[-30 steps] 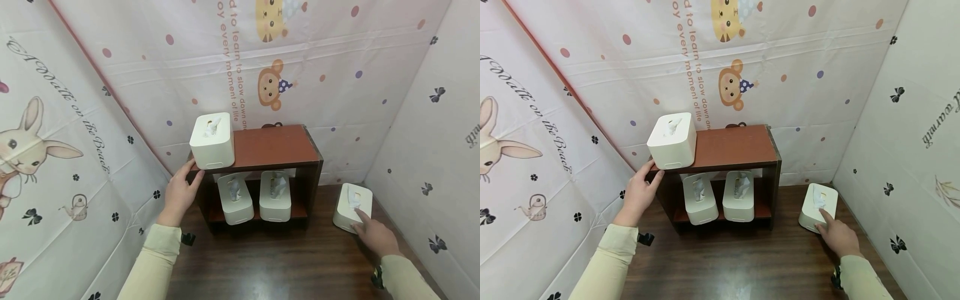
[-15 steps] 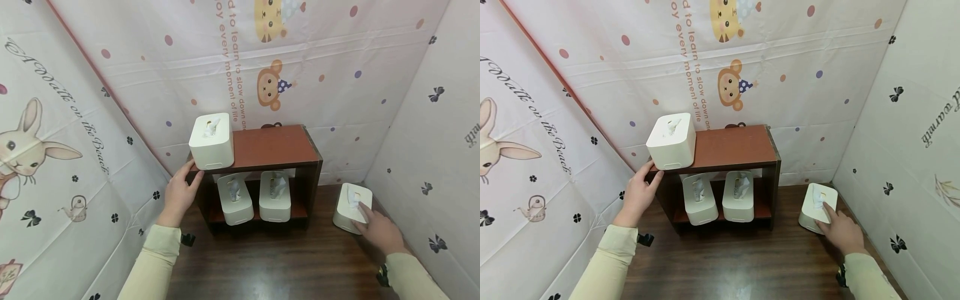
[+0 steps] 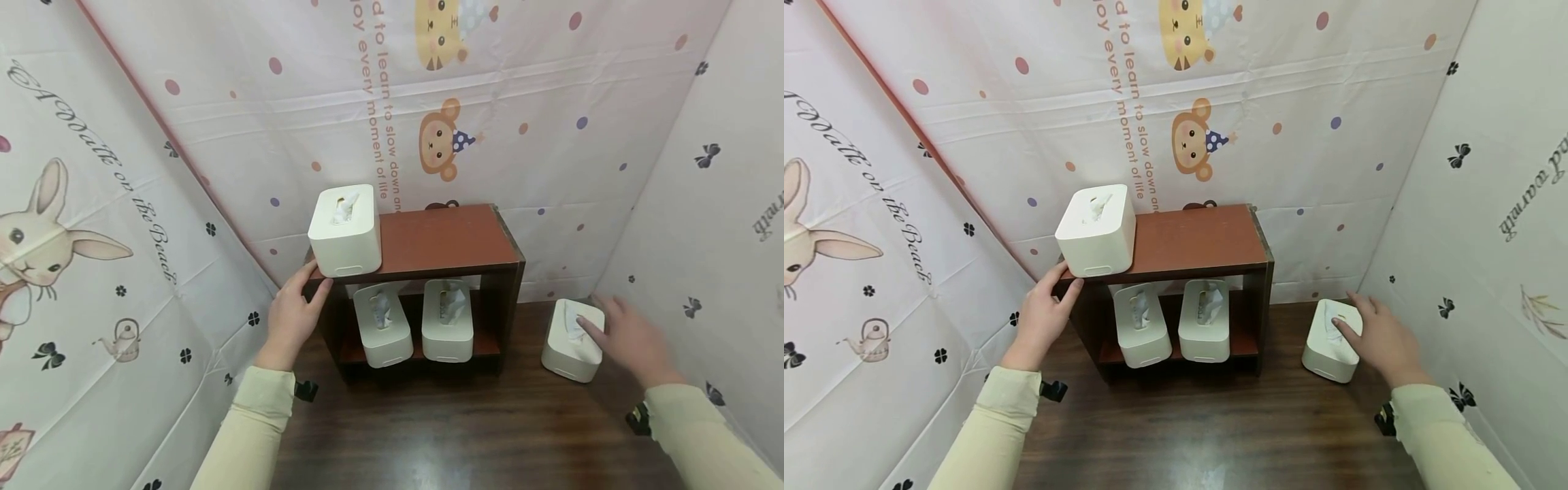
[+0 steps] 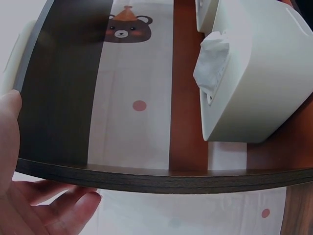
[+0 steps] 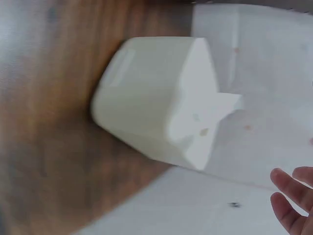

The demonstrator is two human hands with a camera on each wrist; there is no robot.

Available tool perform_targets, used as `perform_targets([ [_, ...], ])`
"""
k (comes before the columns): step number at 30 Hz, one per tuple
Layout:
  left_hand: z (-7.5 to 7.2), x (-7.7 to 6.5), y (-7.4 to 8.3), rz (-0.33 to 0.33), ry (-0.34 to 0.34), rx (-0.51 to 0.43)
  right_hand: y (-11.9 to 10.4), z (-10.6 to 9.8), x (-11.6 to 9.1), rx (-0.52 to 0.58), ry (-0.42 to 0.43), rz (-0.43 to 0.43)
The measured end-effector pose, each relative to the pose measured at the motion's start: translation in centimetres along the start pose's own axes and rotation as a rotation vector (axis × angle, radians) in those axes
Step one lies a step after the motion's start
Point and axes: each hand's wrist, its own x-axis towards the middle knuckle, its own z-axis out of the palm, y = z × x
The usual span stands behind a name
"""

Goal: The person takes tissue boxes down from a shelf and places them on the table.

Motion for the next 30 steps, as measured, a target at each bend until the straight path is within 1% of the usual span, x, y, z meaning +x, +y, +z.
perform_targets([
  [4, 0.1, 0.0, -0.2, 0.000, -0.001, -0.003, -1.8, -2.7, 0.9, -0.037, 0.047, -0.060],
  [9, 0.1, 0.0, -0.3, -0.002, 0.000, -0.003, -4.9, -6.1, 1.5, -0.049, 0.106, -0.099],
  [13, 0.1, 0.0, -0.2, -0.005, -0.003, -0.007, -7.4, -8.0, 1.8, -0.060, 0.146, -0.152],
  [18, 0.1, 0.0, -0.3, -0.001, -0.004, -0.009, -9.4, -9.2, 2.6, -0.072, 0.188, -0.222],
  [22, 0.1, 0.1, -0.3, 0.007, -0.004, -0.010, -10.8, -10.0, 3.1, -0.066, 0.210, -0.247],
  [26, 0.2, 0.1, -0.4, 0.004, -0.006, -0.011, -12.2, -11.0, 3.5, -0.058, 0.200, -0.262],
  [30, 0.2, 0.0, -0.4, -0.002, -0.006, -0.014, -13.6, -11.8, 3.8, -0.053, 0.183, -0.295],
])
